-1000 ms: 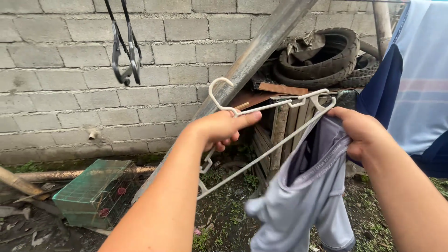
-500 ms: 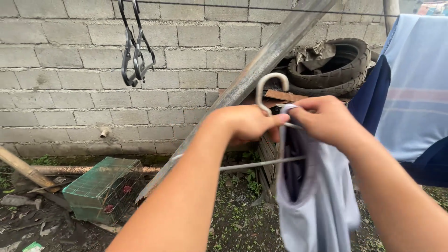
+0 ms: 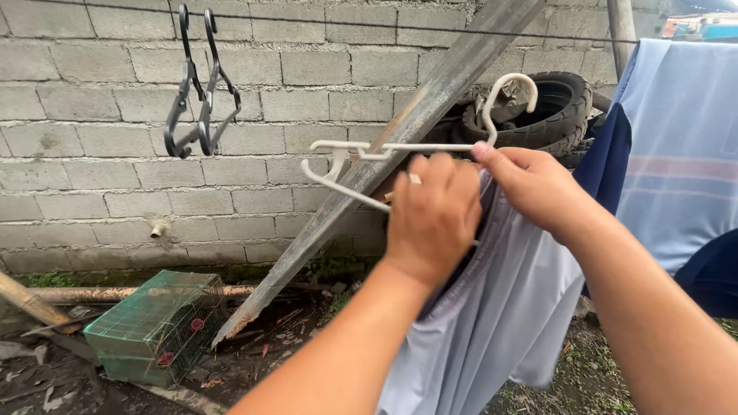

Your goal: Taking dry clothes off hangers and a clothesline.

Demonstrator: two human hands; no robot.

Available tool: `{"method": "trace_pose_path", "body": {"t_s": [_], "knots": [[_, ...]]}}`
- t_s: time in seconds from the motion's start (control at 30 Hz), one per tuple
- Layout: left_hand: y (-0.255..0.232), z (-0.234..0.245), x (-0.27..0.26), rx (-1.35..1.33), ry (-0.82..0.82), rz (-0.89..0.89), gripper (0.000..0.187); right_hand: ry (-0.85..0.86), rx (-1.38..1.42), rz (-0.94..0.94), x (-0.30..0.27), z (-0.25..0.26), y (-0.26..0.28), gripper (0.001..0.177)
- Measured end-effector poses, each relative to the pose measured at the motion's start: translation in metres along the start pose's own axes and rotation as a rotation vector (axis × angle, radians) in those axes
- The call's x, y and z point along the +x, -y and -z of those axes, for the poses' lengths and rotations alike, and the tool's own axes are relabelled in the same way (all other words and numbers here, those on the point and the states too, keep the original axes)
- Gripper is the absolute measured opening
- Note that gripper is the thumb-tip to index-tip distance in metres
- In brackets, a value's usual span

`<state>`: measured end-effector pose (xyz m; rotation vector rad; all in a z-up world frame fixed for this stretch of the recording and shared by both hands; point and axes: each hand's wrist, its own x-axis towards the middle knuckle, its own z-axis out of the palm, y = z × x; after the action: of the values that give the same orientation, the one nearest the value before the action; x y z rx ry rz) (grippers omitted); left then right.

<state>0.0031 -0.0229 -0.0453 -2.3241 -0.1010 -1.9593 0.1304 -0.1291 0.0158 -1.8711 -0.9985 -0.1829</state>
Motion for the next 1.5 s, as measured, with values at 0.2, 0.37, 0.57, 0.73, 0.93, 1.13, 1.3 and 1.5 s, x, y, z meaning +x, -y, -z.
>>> {"method": "trace_pose_path", "body": {"t_s": [0.2,0.37,0.57,0.73,0.93,1.13,1.3,1.5], "knots": [[-0.009,0.006,-0.028,-0.066,0.1,0.048,0.036,-0.13,-0.269,-0.166,-0.018,-0.008,0.023,0.072],[-0.005,-0.013,-0.053,-0.167,0.214,0.057,0.031,-0.271,-0.24,-0.043,-0.007,0.004,0.013,0.063],[0.047,-0.078,-0.092,-0.599,0.616,0.763,0.021,-0.206,-0.11,0.028,-0.007,0.019,0.013,0.047],[0.101,-0.07,-0.052,-1.236,0.806,1.356,0.012,-0.15,-0.231,0.061,-0.015,0.049,-0.001,0.036],[0.134,-0.041,-0.003,-1.157,0.642,1.348,0.016,-0.214,-0.308,-0.038,-0.02,0.065,-0.024,0.035],[0.133,-0.029,0.019,-0.32,0.628,0.771,0.013,-0.273,-0.281,0.023,-0.023,0.057,-0.031,0.038],[0.122,0.008,0.046,-0.164,0.773,0.753,0.015,-0.246,-0.241,0.035,-0.024,0.054,-0.028,0.036],[0.165,-0.023,0.043,-0.107,0.514,0.898,0.022,-0.163,-0.11,0.191,-0.022,0.042,-0.021,0.031]]}}
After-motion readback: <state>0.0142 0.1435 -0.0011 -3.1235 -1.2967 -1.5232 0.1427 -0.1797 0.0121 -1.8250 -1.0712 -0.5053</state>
